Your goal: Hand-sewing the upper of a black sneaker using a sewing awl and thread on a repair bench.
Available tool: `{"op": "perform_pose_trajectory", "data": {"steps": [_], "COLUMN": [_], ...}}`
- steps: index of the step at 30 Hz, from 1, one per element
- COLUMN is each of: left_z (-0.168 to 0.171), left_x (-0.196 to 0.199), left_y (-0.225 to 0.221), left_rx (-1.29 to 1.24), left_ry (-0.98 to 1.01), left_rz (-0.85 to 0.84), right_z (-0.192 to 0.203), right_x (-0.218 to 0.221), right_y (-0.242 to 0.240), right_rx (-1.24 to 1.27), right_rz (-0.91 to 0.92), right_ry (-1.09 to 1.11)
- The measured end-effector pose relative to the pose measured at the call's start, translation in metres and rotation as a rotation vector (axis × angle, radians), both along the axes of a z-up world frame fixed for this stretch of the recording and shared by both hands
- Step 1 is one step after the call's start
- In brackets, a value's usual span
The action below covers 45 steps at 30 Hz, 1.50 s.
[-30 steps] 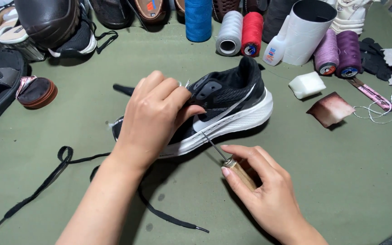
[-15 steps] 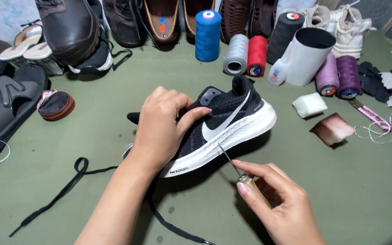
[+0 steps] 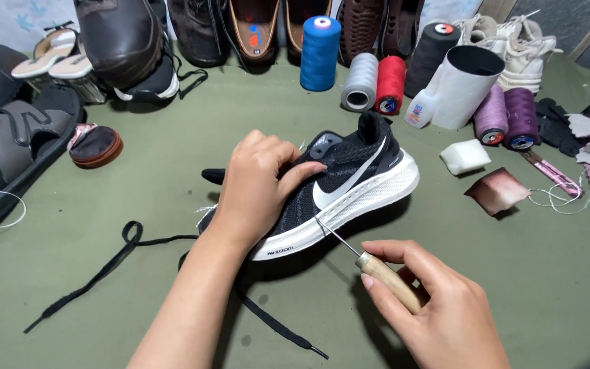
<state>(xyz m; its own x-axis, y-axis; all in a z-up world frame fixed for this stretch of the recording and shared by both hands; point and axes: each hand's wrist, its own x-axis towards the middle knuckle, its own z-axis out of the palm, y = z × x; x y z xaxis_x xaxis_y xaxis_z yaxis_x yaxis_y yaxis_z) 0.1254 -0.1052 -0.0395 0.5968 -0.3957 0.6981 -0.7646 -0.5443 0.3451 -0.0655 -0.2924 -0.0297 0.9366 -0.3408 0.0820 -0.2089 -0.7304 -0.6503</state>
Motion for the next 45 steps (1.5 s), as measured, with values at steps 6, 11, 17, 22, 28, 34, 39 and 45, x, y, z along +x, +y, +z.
{"op": "perform_pose_trajectory", "data": {"steps": [6, 11, 17, 22, 28, 34, 39, 45], "left_z": [-0.003, -0.002, -0.001, -0.001, -0.011, -0.034, -0.034, -0.037], "left_x": [0.001, 0.0, 0.003, 0.001, -0.006, -0.024, -0.023, -0.027], "left_y": [0.0, 0.001, 0.001, -0.002, -0.004, 0.005, 0.004, 0.003], "left_rx": [-0.007, 0.008, 0.039, 0.06, 0.07, 0.01, -0.01, -0.044], "left_ry": [0.091, 0.169, 0.204, 0.23, 0.25, 0.095, 0.208, 0.308], "left_rz": [0.03, 0.044, 0.049, 0.057, 0.055, 0.0, 0.031, 0.069], "right_z": [0.005, -0.001, 0.023, 0.036, 0.05, 0.003, 0.0, -0.043], "right_x": [-0.005, -0.004, -0.003, -0.001, 0.008, 0.014, 0.01, 0.002], "right_y": [-0.006, -0.007, 0.003, 0.017, 0.049, 0.057, 0.045, 0.058], "right_rx": [-0.044, -0.119, -0.226, -0.477, -0.565, -0.428, -0.258, -0.449], "right_rz": [0.038, 0.081, 0.08, 0.103, 0.063, 0.083, 0.046, 0.059], "right_ry": [-0.087, -0.165, -0.023, -0.021, 0.269, 0.59, 0.551, 0.198]}}
